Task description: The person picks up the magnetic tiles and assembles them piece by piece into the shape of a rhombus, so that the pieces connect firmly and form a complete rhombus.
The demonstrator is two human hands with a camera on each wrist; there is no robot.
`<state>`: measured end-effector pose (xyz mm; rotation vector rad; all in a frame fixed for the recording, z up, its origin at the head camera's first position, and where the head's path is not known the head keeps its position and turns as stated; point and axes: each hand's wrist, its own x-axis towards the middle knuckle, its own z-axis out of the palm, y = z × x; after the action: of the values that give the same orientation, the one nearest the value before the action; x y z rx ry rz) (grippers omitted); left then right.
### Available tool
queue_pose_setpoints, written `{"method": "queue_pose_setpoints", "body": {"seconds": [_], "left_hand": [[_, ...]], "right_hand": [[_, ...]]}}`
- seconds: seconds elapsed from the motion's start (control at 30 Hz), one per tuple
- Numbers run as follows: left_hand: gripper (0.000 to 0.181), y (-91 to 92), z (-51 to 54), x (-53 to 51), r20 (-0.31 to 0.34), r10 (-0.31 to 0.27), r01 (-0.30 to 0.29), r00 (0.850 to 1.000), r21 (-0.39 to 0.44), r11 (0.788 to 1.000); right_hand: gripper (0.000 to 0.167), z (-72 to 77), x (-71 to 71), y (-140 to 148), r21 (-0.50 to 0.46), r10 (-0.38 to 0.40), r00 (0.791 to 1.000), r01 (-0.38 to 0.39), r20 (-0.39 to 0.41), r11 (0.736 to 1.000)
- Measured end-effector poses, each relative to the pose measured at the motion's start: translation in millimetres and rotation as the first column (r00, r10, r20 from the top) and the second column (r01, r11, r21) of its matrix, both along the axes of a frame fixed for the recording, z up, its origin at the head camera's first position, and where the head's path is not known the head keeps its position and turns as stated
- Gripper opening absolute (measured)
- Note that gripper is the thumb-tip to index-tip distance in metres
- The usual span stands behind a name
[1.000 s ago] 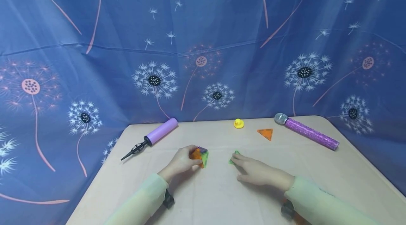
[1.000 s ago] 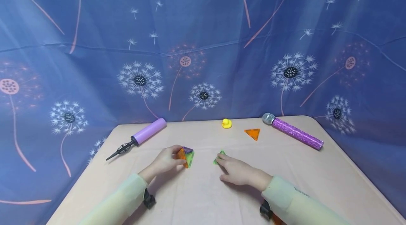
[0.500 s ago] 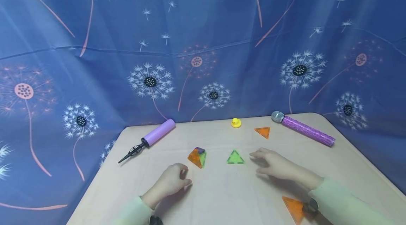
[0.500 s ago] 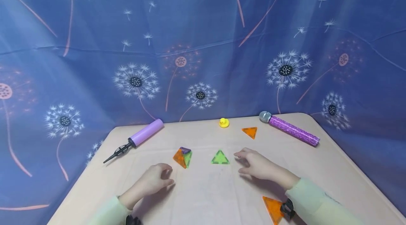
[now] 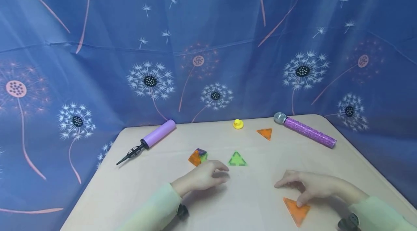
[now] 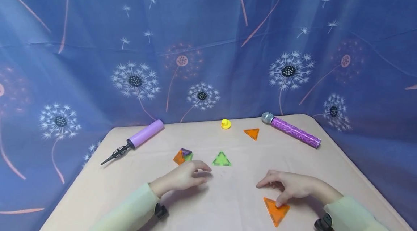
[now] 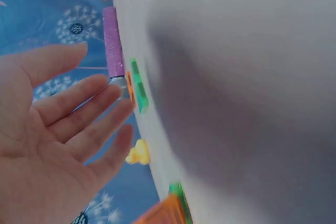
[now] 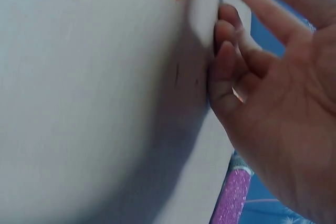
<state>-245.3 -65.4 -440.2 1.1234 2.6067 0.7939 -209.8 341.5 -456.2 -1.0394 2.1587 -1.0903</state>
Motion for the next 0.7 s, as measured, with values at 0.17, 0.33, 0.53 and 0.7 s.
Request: {"method": "queue_pose_setpoints", "body": {"seconds": [0.17,0.33,0.53,0.7], "left_hand": [[0.041,25.2,-2.1,-16.5,-0.082,-0.01,0.007,0.997,-0.038,0.999],[0.055,36.3,-7.7,-26.1,-0.105,-0.036,0.017,0.994,-0.17,0.985],[0.058,38.7,-10.8,-27.0,-0.026,-0.018,0.011,0.999,-0.259,0.966],[0.059,36.8,-10.4,-24.1,-0.025,-0.001,-0.006,1.0,-0.264,0.964]], "right_hand": [[0.065,1.2,4.1,2.8,-0.017,0.125,0.992,-0.124,0.035,0.992],[0.06,-2.1,9.3,1.9,0.013,0.095,0.995,-0.095,-0.001,0.995],[0.059,-3.8,14.3,2.7,0.037,0.066,0.997,-0.068,0.038,0.997],[0.062,-1.6,16.8,1.8,0.058,0.071,0.997,-0.069,-0.03,0.996]]}}
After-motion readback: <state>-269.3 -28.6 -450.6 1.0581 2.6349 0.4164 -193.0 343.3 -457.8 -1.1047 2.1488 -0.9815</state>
